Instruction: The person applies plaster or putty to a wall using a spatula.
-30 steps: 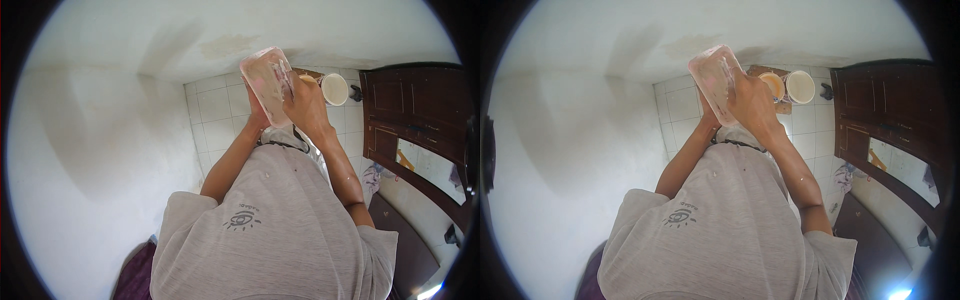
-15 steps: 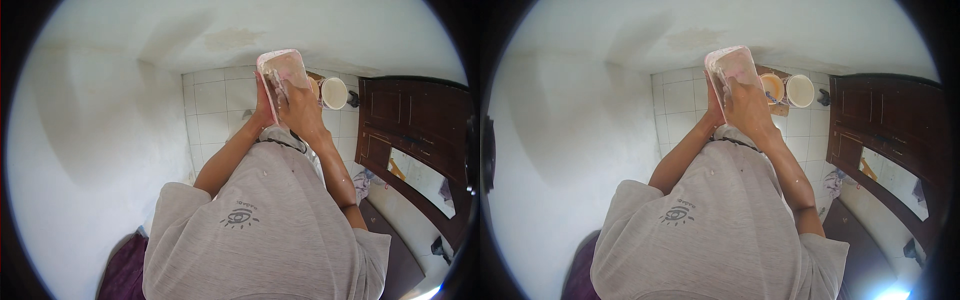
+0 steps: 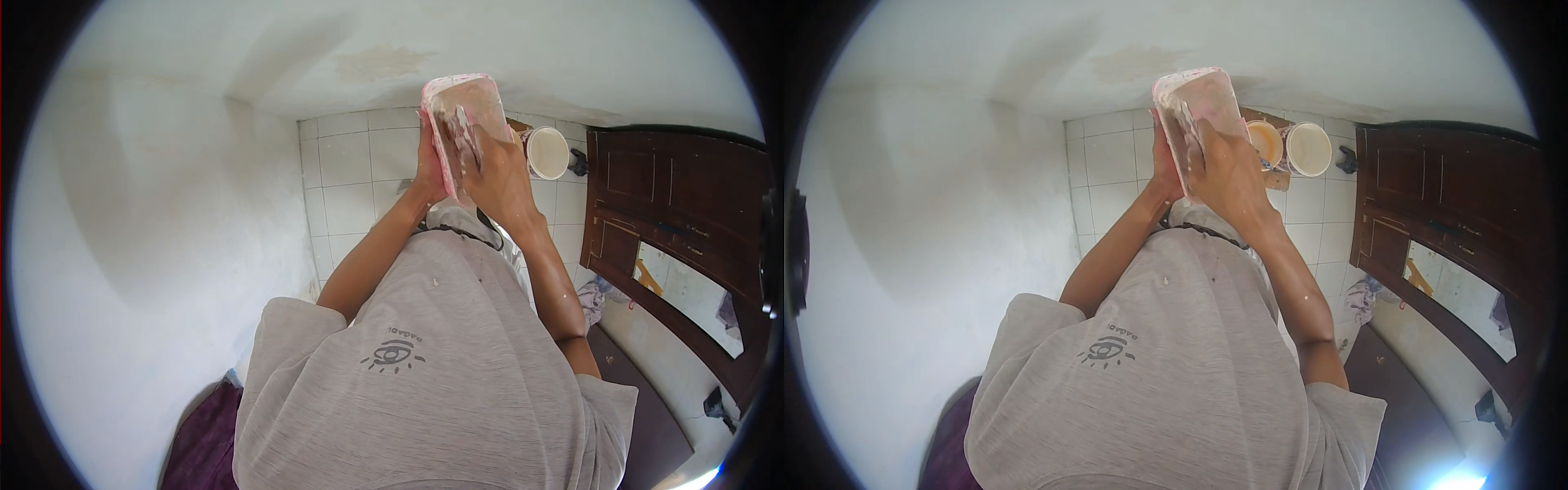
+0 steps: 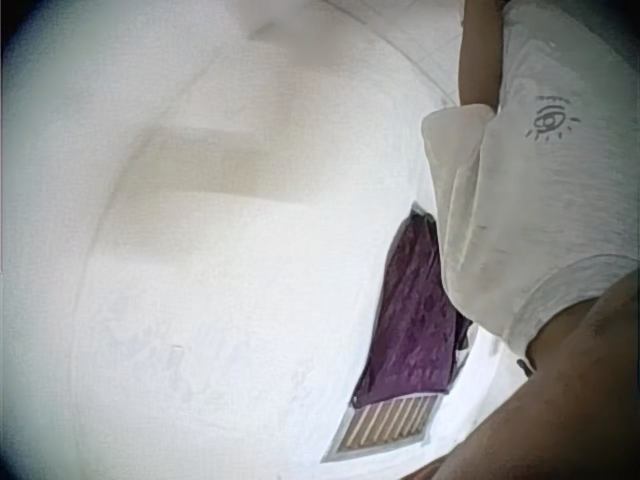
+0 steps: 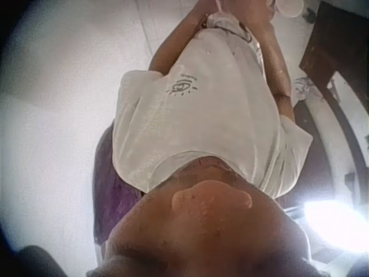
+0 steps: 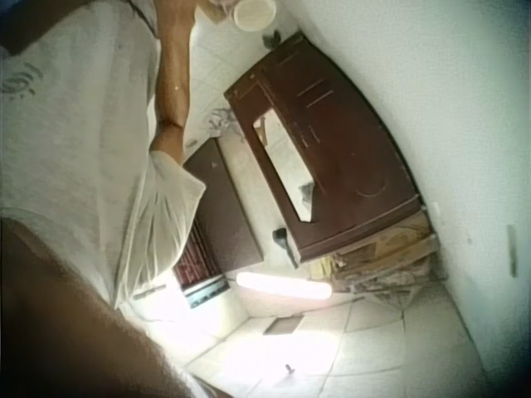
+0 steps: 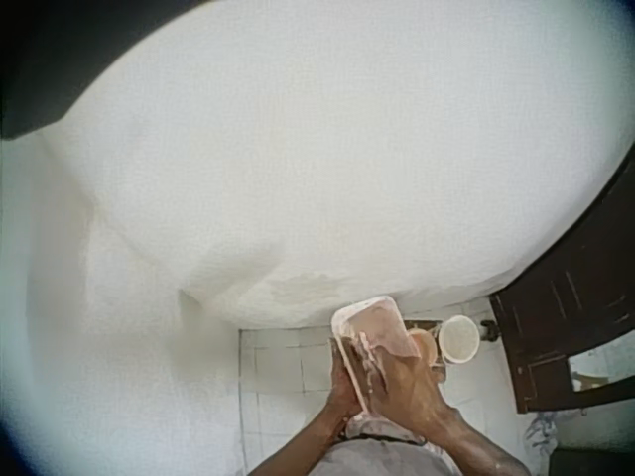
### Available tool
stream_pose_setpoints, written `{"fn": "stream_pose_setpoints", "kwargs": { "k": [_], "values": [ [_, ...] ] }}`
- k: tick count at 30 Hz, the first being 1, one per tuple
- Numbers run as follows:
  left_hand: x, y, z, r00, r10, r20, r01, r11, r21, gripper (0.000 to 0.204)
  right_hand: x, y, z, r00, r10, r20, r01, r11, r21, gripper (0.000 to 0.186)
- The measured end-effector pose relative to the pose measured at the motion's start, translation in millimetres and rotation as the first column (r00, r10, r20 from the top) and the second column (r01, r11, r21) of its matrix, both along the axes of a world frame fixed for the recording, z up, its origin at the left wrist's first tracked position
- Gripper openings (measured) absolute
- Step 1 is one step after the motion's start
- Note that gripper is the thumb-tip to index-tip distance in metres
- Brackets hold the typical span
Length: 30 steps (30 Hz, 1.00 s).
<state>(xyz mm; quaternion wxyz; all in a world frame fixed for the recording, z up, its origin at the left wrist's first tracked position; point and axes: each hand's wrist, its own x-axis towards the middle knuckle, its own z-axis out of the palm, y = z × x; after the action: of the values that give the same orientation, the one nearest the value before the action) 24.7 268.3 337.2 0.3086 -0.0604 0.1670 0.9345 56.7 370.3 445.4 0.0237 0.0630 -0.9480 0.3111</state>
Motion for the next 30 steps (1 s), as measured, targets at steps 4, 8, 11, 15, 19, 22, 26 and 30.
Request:
{"fn": "stream_pose_setpoints", "kwargs": {
  "k": [4,8,11,15,19,22,26,30],
  "values": [
    [-1,3,-9,0.998,0.022,-0.058,-0.023,1.000,-0.019,0.087,-10,13,-4,0.991,-0.120,0.053,0.120,0.993,0.013,0.025],
    [1,1,-10,1.000,0.017,-0.024,-0.014,0.994,0.109,0.086,1,9,-8,1.000,-0.026,0.006,0.026,0.999,0.048,0.023],
    [3,5,-3,1.000,0.010,-0.014,-0.010,1.000,0.025,0.087,-10,5,-6,1.000,-0.005,-0.012,0.005,0.999,0.052,0.018],
    [0,3,-21,0.996,-0.010,-0.089,0.022,0.991,0.131,0.088,-9,18,-5,0.994,-0.101,0.038,0.101,0.995,0.005,0.016],
    [3,8,-18,1.000,-0.022,0.006,0.021,0.989,0.144,0.087,1,4,-7,0.994,0.032,-0.104,-0.026,0.998,0.057,0.014],
    [5,11,-13,0.998,0.051,-0.036,-0.052,0.998,-0.019,0.087,-10,6,-12,0.998,-0.015,-0.067,0.016,1.000,0.012,0.014],
    [2,4,-10,0.996,0.086,-0.033,-0.077,0.974,0.211,0.084,-4,18,-5,0.994,-0.103,-0.040,0.104,0.994,0.018,0.020],
    [2,7,-12,0.998,0.053,-0.042,-0.043,0.979,0.201,0.084,-4,10,2,0.993,-0.113,-0.018,0.112,0.991,-0.076,0.022]
  ]
}}
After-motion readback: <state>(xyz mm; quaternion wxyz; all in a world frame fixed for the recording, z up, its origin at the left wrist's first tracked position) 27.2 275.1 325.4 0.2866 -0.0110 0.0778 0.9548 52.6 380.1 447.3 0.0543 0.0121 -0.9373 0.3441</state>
